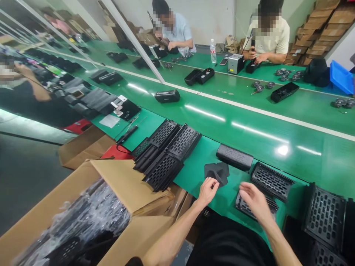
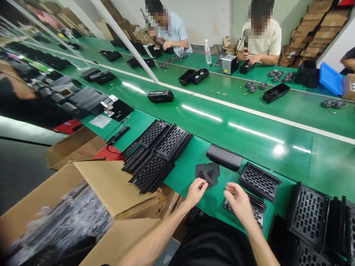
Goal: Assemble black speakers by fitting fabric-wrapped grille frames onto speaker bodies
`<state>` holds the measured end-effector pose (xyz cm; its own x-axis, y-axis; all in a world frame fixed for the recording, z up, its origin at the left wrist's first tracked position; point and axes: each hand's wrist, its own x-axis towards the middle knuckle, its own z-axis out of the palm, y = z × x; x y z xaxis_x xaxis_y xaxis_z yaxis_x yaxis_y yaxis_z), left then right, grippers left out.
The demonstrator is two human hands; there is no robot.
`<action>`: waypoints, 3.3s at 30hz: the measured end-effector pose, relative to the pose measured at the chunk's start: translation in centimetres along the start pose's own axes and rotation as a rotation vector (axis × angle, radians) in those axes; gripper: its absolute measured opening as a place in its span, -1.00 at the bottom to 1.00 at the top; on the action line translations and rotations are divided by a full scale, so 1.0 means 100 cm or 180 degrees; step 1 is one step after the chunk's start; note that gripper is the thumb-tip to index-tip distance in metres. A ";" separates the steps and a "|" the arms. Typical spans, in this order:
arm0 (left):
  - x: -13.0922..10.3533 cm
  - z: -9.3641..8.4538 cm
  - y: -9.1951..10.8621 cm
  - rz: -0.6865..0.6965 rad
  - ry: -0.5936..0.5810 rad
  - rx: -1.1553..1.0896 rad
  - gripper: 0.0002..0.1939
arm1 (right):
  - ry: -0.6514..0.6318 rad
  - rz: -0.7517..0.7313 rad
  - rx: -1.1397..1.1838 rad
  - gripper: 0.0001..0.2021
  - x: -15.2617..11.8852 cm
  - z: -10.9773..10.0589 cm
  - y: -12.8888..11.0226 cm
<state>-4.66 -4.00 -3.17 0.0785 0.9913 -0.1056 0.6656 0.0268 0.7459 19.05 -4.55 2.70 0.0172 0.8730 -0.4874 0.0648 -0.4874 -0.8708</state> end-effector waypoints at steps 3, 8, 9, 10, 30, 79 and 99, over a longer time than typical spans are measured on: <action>-0.013 -0.009 -0.005 0.0218 0.0084 -0.0228 -0.78 | -0.0330 0.0527 0.0089 -0.60 0.030 0.051 0.001; -0.030 -0.013 -0.021 0.0410 0.0144 -0.0545 -0.82 | -0.0620 0.0746 0.0067 -0.54 0.054 0.109 0.021; -0.032 -0.011 -0.026 0.0408 0.0153 -0.0605 -0.82 | -0.0588 0.0670 0.0047 -0.55 0.052 0.112 0.025; -0.034 -0.008 -0.031 0.0390 0.0169 -0.0662 -0.83 | -0.0529 0.0563 0.0010 -0.57 0.048 0.113 0.028; 0.017 0.044 0.012 -0.0387 -0.1570 -0.1367 -0.81 | 0.1140 0.0416 -0.0819 -0.50 -0.045 -0.026 0.065; -0.003 0.083 0.062 -0.1429 -0.1843 -0.2638 -0.53 | 0.1912 0.0605 0.0317 -0.37 -0.075 -0.120 0.085; 0.003 0.103 0.048 -0.1073 -0.1566 -0.0576 -0.86 | 0.2045 0.0991 -0.0651 -0.40 -0.045 -0.121 0.120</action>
<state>6.16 -4.86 -6.41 0.2474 0.7503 -0.6131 0.5803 0.3920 0.7138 31.84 -14.12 -4.75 0.6414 0.5631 -0.5210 0.1449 -0.7558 -0.6385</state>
